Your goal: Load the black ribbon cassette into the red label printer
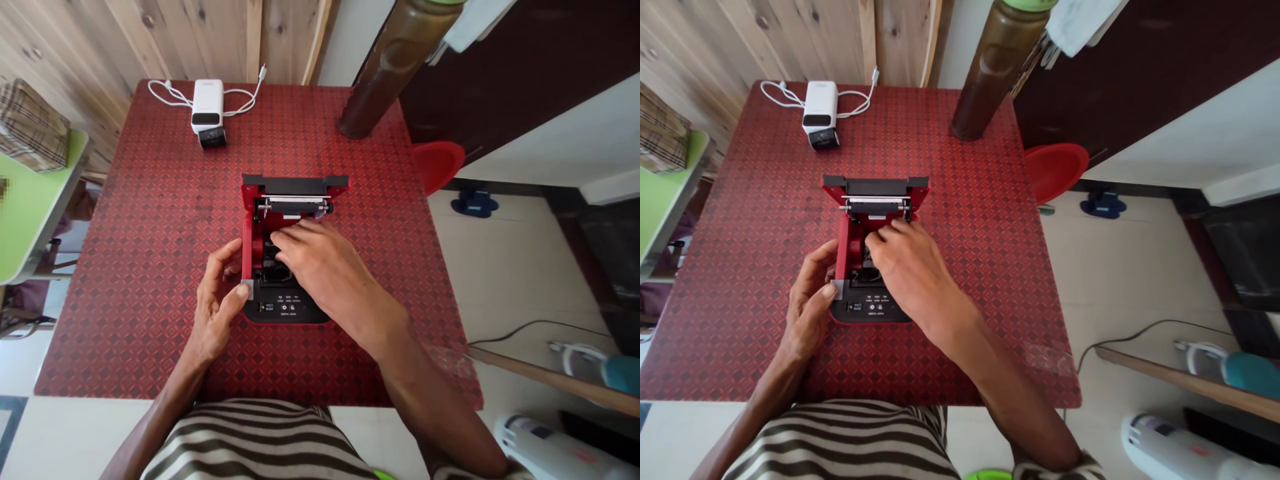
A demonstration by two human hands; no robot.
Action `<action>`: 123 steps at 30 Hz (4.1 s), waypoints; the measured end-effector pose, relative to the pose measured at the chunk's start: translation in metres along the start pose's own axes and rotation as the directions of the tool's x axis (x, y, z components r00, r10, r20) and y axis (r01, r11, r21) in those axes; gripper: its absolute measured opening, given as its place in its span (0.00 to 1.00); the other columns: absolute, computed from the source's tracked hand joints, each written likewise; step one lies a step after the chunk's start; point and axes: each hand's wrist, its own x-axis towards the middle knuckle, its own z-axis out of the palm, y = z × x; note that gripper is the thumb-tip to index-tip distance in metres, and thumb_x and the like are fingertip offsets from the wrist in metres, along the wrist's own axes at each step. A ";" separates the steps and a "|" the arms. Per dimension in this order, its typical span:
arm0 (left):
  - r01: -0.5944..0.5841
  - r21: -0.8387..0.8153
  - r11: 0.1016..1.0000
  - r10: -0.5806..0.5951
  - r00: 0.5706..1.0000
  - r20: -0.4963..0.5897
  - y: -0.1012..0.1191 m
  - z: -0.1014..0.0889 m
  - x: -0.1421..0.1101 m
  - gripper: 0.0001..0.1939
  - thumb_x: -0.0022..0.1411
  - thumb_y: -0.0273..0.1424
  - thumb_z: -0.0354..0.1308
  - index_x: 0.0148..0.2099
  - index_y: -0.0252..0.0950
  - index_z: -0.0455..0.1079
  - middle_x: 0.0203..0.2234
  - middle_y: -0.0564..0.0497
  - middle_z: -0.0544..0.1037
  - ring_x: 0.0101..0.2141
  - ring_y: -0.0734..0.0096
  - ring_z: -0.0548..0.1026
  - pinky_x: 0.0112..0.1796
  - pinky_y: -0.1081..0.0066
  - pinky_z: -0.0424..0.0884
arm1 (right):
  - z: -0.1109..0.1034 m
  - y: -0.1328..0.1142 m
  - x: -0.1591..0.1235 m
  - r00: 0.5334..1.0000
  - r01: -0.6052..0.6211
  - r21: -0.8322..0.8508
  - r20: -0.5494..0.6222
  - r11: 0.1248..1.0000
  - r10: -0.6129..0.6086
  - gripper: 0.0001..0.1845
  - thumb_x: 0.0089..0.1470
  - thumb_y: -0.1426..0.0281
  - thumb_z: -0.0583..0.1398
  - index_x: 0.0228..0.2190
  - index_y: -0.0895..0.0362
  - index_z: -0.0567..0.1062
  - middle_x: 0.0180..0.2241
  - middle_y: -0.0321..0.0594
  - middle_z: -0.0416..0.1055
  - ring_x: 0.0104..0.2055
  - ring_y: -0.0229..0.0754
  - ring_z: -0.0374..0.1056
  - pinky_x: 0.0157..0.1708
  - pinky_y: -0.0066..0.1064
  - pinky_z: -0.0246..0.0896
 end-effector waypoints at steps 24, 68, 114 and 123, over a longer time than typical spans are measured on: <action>0.046 0.021 0.999 -0.046 0.999 0.004 0.009 0.001 0.005 0.31 0.74 0.46 0.71 0.74 0.46 0.73 0.67 0.43 0.81 0.63 0.47 0.82 0.65 0.48 0.78 | -0.014 -0.028 0.009 0.993 -0.118 -0.120 -0.026 0.986 0.116 0.15 0.70 0.81 0.59 0.48 0.57 0.83 0.43 0.51 0.87 0.47 0.55 0.83 0.46 0.42 0.74; 0.073 -0.016 0.997 -0.073 0.997 -0.006 0.002 -0.004 0.001 0.29 0.77 0.45 0.69 0.75 0.51 0.74 0.68 0.45 0.82 0.59 0.50 0.85 0.57 0.54 0.82 | 0.071 0.058 -0.088 0.671 -0.345 0.731 -0.247 0.589 0.699 0.20 0.61 0.61 0.69 0.53 0.54 0.80 0.45 0.47 0.87 0.43 0.51 0.83 0.46 0.48 0.79; 0.172 0.073 0.982 -0.174 0.985 0.018 0.017 0.000 -0.001 0.32 0.76 0.50 0.68 0.75 0.46 0.70 0.66 0.41 0.78 0.61 0.45 0.77 0.65 0.43 0.72 | -0.018 -0.024 -0.003 0.960 -0.269 0.065 0.094 0.961 0.262 0.09 0.70 0.81 0.65 0.48 0.57 0.81 0.48 0.52 0.84 0.56 0.60 0.81 0.54 0.47 0.74; 0.164 0.076 0.983 -0.165 0.986 0.010 0.018 0.001 -0.001 0.32 0.76 0.52 0.67 0.74 0.47 0.71 0.64 0.41 0.78 0.60 0.46 0.77 0.63 0.45 0.72 | -0.011 -0.017 0.007 0.993 -0.110 0.006 0.035 0.994 0.110 0.14 0.68 0.84 0.60 0.39 0.55 0.81 0.45 0.48 0.86 0.50 0.53 0.81 0.51 0.42 0.74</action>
